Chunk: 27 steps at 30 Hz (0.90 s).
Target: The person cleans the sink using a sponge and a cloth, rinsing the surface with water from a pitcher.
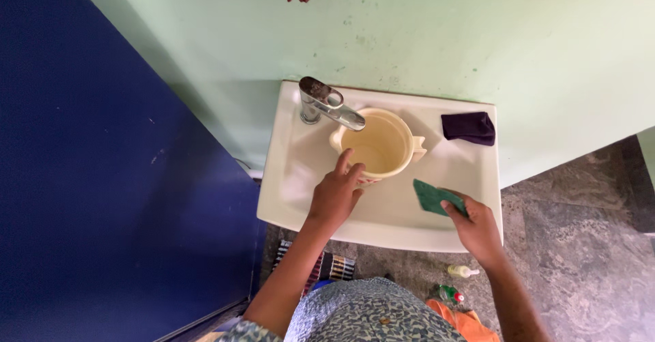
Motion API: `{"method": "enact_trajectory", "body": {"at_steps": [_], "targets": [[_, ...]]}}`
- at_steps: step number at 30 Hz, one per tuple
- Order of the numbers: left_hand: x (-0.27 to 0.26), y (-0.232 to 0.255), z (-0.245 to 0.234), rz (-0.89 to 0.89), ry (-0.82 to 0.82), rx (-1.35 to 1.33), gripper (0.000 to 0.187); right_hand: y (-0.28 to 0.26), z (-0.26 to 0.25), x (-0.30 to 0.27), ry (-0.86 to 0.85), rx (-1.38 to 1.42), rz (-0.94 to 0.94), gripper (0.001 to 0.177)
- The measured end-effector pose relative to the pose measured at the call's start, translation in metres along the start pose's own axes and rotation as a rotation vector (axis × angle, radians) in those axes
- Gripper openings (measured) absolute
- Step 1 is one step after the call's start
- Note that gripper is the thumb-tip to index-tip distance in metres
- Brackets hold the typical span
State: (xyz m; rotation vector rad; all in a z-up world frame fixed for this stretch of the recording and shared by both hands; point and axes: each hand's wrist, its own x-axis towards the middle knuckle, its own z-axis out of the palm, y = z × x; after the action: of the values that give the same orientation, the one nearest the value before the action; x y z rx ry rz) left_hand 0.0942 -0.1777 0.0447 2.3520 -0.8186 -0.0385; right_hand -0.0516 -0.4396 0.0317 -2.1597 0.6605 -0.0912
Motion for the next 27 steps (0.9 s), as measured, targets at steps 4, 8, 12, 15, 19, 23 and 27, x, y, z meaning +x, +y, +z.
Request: {"method": "enact_trajectory", "body": {"at_steps": [4, 8, 12, 15, 19, 23, 27], "targets": [[0.005, -0.018, 0.019, 0.122, 0.09, -0.043, 0.024, -0.016, 0.002, -0.013, 0.107, -0.278, -0.014, 0.038], [-0.004, -0.024, 0.013, 0.235, 0.093, -0.098, 0.017, -0.006, 0.003, -0.016, 0.212, -0.368, -0.238, 0.04], [-0.024, -0.022, -0.016, 0.275, 0.046, -0.17, 0.015, -0.003, 0.007, -0.013, 0.258, -0.527, -0.485, 0.044], [-0.031, -0.019, -0.038, 0.183, 0.011, -0.246, 0.018, -0.025, 0.015, -0.02, -0.208, -0.621, -0.005, 0.037], [-0.031, -0.014, -0.057, 0.111, 0.127, -0.056, 0.028, -0.033, 0.027, -0.03, -0.258, -0.447, -0.235, 0.033], [0.001, -0.015, -0.076, 0.014, -0.027, 0.233, 0.036, -0.031, 0.033, -0.018, -0.312, -0.379, -0.509, 0.033], [0.017, -0.008, -0.122, -0.071, -0.194, 0.227, 0.043, -0.034, 0.04, 0.005, -0.526, -0.54, -0.063, 0.038]]}}
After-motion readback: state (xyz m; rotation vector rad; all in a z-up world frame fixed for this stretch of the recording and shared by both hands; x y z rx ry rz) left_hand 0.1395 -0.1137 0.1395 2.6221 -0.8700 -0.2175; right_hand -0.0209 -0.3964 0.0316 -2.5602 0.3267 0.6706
